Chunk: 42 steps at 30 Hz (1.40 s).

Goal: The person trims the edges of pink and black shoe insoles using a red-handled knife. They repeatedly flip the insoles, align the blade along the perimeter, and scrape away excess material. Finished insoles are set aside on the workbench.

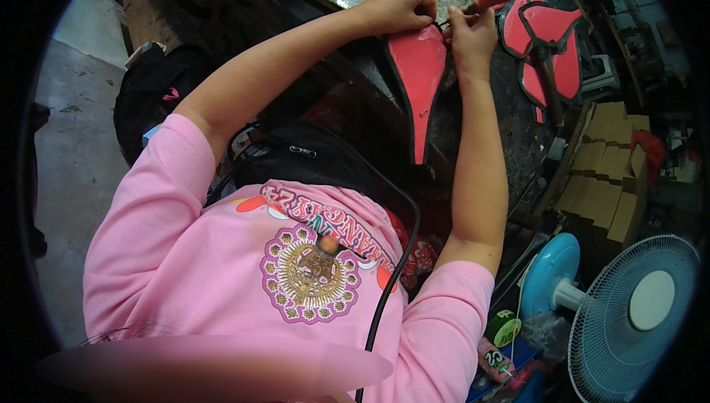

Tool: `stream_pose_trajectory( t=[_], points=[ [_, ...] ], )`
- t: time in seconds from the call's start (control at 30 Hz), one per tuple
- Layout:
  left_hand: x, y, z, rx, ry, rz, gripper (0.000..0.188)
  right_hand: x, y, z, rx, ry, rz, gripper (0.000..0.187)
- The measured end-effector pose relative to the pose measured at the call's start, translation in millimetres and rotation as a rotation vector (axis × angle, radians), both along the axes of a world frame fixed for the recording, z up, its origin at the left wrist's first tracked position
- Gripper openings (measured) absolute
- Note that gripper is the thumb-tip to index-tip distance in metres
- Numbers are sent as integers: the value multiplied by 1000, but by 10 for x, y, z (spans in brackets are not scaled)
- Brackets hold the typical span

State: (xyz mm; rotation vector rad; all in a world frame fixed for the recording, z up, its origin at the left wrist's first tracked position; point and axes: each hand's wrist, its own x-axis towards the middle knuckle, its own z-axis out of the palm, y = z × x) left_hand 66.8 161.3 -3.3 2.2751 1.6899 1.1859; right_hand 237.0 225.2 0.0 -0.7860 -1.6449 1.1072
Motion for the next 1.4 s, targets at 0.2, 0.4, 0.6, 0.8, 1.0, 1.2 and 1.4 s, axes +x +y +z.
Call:
stream_pose_trajectory(
  t=[0.2,0.4,0.6,0.8,1.0,1.2,1.4],
  points=[
    [-19,38,-23,65,8,-9,15,54,56,8,-113,196,85,23],
    [-22,46,-42,45,-11,-5,14,25,19,7,-61,85,78,22],
    [-27,7,-36,115,-30,42,15,-79,-68,-17,440,-275,-59,26],
    [-18,-51,-5,59,43,56,15,-22,-41,39,-28,71,98,21],
    [-35,-44,21,13,36,30,15,-9,-28,44,-118,173,86,20],
    [-42,-37,18,-16,20,22,15,-9,-25,42,-72,121,83,22],
    [-41,-16,-14,48,-82,40,15,-88,-52,-6,99,-21,87,27]
  ],
)
